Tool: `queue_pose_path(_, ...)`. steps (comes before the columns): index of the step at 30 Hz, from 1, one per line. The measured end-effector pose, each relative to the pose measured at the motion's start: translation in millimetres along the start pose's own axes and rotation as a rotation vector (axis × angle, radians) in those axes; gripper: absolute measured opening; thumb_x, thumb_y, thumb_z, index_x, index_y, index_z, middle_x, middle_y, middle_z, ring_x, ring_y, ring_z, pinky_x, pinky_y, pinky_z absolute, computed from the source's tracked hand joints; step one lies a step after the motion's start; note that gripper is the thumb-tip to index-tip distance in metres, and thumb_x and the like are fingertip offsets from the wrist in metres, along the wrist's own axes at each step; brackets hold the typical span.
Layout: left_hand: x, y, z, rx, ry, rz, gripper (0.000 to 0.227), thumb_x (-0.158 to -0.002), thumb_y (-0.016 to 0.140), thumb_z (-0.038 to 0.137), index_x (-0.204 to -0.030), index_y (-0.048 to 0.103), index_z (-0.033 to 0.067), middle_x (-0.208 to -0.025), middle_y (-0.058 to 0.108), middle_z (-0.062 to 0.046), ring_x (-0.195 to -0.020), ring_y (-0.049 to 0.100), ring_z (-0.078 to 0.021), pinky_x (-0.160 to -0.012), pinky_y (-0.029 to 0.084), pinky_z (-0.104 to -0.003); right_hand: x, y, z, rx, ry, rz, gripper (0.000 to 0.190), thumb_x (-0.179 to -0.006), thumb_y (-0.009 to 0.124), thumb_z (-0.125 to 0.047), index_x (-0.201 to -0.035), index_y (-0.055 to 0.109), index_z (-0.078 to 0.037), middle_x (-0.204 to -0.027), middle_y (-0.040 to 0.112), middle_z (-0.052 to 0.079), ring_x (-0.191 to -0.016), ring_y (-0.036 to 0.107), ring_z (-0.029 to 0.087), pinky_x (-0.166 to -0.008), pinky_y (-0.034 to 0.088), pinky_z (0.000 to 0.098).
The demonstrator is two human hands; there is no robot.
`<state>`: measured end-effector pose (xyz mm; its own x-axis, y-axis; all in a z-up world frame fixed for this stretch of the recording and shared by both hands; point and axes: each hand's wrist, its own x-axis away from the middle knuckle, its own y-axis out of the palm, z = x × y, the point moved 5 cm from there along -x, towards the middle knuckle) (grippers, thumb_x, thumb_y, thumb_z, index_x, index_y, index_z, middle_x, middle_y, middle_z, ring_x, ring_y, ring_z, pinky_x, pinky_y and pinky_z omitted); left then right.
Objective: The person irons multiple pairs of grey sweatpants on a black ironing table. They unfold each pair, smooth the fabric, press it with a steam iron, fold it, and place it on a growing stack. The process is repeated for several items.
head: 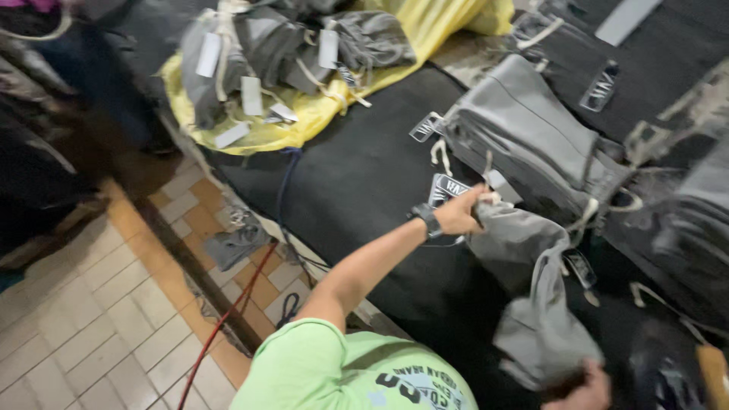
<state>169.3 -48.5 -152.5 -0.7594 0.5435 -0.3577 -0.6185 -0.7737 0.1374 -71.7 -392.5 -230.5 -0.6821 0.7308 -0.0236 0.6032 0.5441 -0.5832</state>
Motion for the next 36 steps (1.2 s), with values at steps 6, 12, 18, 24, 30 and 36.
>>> queue_pose_path(6, -10, 34, 114, -0.095, 0.129, -0.088, 0.074, -0.068, 0.063, -0.015, -0.138, 0.058, 0.0098, -0.131, 0.066, -0.004, -0.127, 0.059, -0.018, -0.107, 0.05, -0.035, 3, -131, -13, 0.072, -0.105, 0.287, 0.019, -0.106, 0.067, -0.012, -0.106, 0.065, 0.007, -0.09, 0.065, 0.012, -0.08, 0.059, 0.018, -0.074, 0.046, 0.0319)
queue_pose_path(12, 3, -18, 173, -0.732, 0.687, 0.299, 0.058, -0.069, 0.066, -0.015, -0.12, 0.063, 0.0122, -0.121, 0.064, -0.014, -0.119, 0.061, -0.0363, -0.105, 0.047, -0.045, 60, -199, -110, 0.19, -0.375, 0.365, 0.018, -0.106, 0.066, -0.011, -0.106, 0.065, 0.008, -0.091, 0.065, 0.012, -0.08, 0.059, 0.018, -0.074, 0.046, 0.0314)
queue_pose_path(18, 73, -142, 109, -0.952, 0.317, 0.609, 0.07, -0.069, 0.082, 0.002, -0.132, 0.052, -0.001, -0.129, 0.062, -0.023, -0.116, 0.06, -0.0432, -0.1, 0.048, -0.05, 88, -39, -147, 0.397, -0.276, -0.107, 0.044, -0.087, 0.074, -0.047, -0.11, 0.077, -0.01, -0.087, 0.075, 0.009, -0.077, 0.073, 0.026, -0.073, 0.055, 0.0379)
queue_pose_path(24, 128, -194, 25, -0.844, -0.381, 0.781, 0.034, -0.108, 0.051, 0.032, -0.129, 0.068, 0.0109, -0.124, 0.072, -0.017, -0.117, 0.069, -0.0356, -0.103, 0.052, -0.044, 94, 2, -99, 0.94, -0.395, 0.218, 0.052, -0.083, 0.07, -0.054, -0.114, 0.074, -0.012, -0.116, 0.071, 0.009, -0.099, 0.068, 0.034, -0.078, 0.054, 0.0458)
queue_pose_path(30, 90, -155, 16, -1.222, -0.491, 0.376, 0.057, -0.077, 0.083, 0.046, -0.113, 0.069, 0.0037, -0.126, 0.06, -0.023, -0.109, 0.061, -0.043, -0.091, 0.051, -0.048, 85, 36, -53, 0.397, -0.304, -0.075, 0.025, -0.094, 0.073, -0.025, -0.113, 0.067, -0.01, -0.108, 0.068, 0.014, -0.09, 0.065, 0.032, -0.076, 0.052, 0.0405)
queue_pose_path(36, 96, -191, 38, -0.85, -0.071, 0.594, 0.059, -0.078, 0.084, 0.039, -0.124, 0.067, 0.0046, -0.131, 0.062, -0.017, -0.12, 0.064, -0.036, -0.103, 0.053, -0.043, 55, -5, -58, 0.066, -0.449, 0.113, 0.032, -0.102, 0.075, -0.014, -0.125, 0.056, -0.003, -0.101, 0.068, 0.01, -0.088, 0.066, 0.016, -0.078, 0.053, 0.0305)
